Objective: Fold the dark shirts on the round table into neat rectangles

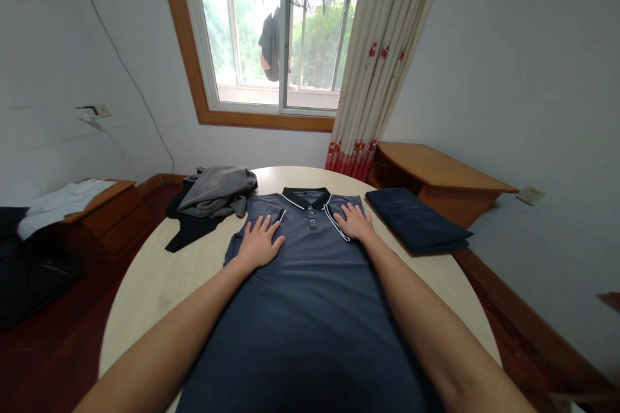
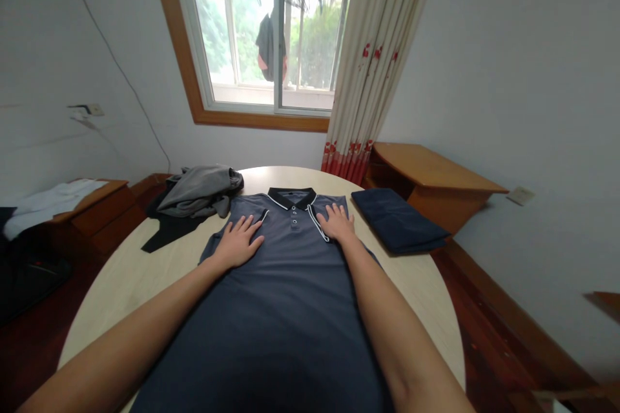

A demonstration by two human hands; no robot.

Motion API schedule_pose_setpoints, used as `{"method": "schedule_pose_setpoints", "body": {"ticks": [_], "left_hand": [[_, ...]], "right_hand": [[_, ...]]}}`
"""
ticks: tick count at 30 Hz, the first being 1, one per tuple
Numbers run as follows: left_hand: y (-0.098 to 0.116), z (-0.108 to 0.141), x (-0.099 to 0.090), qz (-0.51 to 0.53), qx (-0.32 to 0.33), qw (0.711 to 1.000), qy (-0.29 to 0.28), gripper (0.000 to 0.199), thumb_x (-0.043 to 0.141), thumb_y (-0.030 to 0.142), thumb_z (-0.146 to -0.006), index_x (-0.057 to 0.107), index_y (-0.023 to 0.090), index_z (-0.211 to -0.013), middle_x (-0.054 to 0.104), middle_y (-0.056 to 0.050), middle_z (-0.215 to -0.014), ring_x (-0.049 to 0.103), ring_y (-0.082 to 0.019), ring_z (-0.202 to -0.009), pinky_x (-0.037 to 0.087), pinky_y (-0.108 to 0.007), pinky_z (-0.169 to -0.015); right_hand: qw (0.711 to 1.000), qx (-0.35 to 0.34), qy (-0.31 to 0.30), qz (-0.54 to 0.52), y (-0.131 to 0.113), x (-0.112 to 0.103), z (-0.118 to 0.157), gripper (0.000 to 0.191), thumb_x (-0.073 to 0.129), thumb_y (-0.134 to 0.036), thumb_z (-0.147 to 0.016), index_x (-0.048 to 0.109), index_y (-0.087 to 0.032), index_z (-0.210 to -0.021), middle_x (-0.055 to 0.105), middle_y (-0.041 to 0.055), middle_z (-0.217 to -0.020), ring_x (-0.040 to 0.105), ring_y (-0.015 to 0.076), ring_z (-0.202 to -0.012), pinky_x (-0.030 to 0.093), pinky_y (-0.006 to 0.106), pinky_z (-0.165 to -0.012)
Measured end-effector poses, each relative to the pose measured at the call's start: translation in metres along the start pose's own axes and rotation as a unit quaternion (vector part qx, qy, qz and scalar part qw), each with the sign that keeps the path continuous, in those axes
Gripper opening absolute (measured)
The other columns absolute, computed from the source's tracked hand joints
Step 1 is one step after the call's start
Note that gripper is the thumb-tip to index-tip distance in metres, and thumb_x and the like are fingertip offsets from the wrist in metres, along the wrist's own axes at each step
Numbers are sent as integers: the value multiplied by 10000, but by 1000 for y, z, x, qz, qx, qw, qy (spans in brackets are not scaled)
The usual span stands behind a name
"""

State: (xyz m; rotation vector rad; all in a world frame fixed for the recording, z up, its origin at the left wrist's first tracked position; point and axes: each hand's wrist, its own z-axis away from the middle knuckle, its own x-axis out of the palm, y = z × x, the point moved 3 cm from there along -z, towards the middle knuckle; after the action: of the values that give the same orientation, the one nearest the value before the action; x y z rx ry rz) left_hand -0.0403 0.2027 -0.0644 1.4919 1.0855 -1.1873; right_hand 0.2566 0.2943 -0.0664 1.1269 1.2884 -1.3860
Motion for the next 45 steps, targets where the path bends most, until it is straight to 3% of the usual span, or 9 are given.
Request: {"method": "schedule_pose_setpoints", "body": {"ticks": [4,7,14,21,26,29,32,37,45], "left_hand": [[-16,-23,-12,50,-7,998,24,594,328,487,-1017,500,158,-1480,482,-118,-1547,431,-278,-1435,318,-432,-1190],[-33,-53,-17,33,-33,998,43,611,292,443,-1024,501,73,-1463,473,-163,-1545,425,-255,-1441,282,-344,-1204],[-56,-102,8,-22,-82,995,-45,793,238,598,-1002,294,64,-1585,166,-186,-1671,133,-331,-1552,196,-452,-1235],[-50,-117,2,-22,-96,994,-55,788,213,601,-997,279,95,-1597,158,-167,-1676,148,-334,-1550,167,-504,-1237],[2,-77,-1,-27,-2,999,47,643,208,444,-1032,367,112,-1558,289,-147,-1645,209,-289,-1542,176,-504,-1238],[37,-37,6,-12,55,998,32,629,252,462,-1028,381,143,-1554,299,-119,-1645,215,-268,-1542,180,-483,-1242],[52,0,9,3,68,998,0,648,250,477,-1030,377,117,-1554,284,-127,-1647,219,-264,-1541,182,-473,-1243],[30,45,2,1,47,999,-23,683,268,516,-1024,360,100,-1558,263,-138,-1651,201,-254,-1546,173,-454,-1244],[-11,98,-11,-18,14,999,-29,674,271,510,-1020,360,123,-1565,250,-111,-1658,197,-249,-1547,185,-459,-1241]], "right_hand": [[1000,5,8,16,0,-7,-8,752,250,-658,-987,317,-213,-1590,180,89,-1685,123,339,-1548,105,629,-1205],[999,0,32,17,-8,-8,-11,699,220,-621,-1003,363,-242,-1573,194,87,-1683,119,356,-1546,66,635,-1203],[1000,10,-1,-1,-3,2,-30,772,214,-711,-968,265,-282,-1607,116,58,-1700,66,369,-1551,77,629,-1202],[998,31,51,-2,-6,-11,-31,712,228,-588,-1012,331,-179,-1585,248,116,-1664,154,380,-1533,66,610,-1210],[993,-17,111,-18,-34,-16,9,620,241,-471,-1042,410,-148,-1543,338,120,-1627,222,350,-1517,86,572,-1220],[990,-85,106,-28,-56,-11,48,595,273,-474,-1044,413,-175,-1540,327,111,-1633,215,310,-1524,88,563,-1223],[988,-126,89,-32,-66,-1,88,590,320,-474,-1040,404,-176,-1542,312,122,-1639,214,285,-1528,98,542,-1227],[993,-102,53,-31,-36,9,128,584,356,-467,-1038,426,-152,-1526,328,132,-1631,252,255,-1519,156,488,-1229],[996,-53,71,-5,42,4,152,574,355,-447,-1041,455,-131,-1510,367,110,-1615,301,243,-1502,196,410,-1225]]}}
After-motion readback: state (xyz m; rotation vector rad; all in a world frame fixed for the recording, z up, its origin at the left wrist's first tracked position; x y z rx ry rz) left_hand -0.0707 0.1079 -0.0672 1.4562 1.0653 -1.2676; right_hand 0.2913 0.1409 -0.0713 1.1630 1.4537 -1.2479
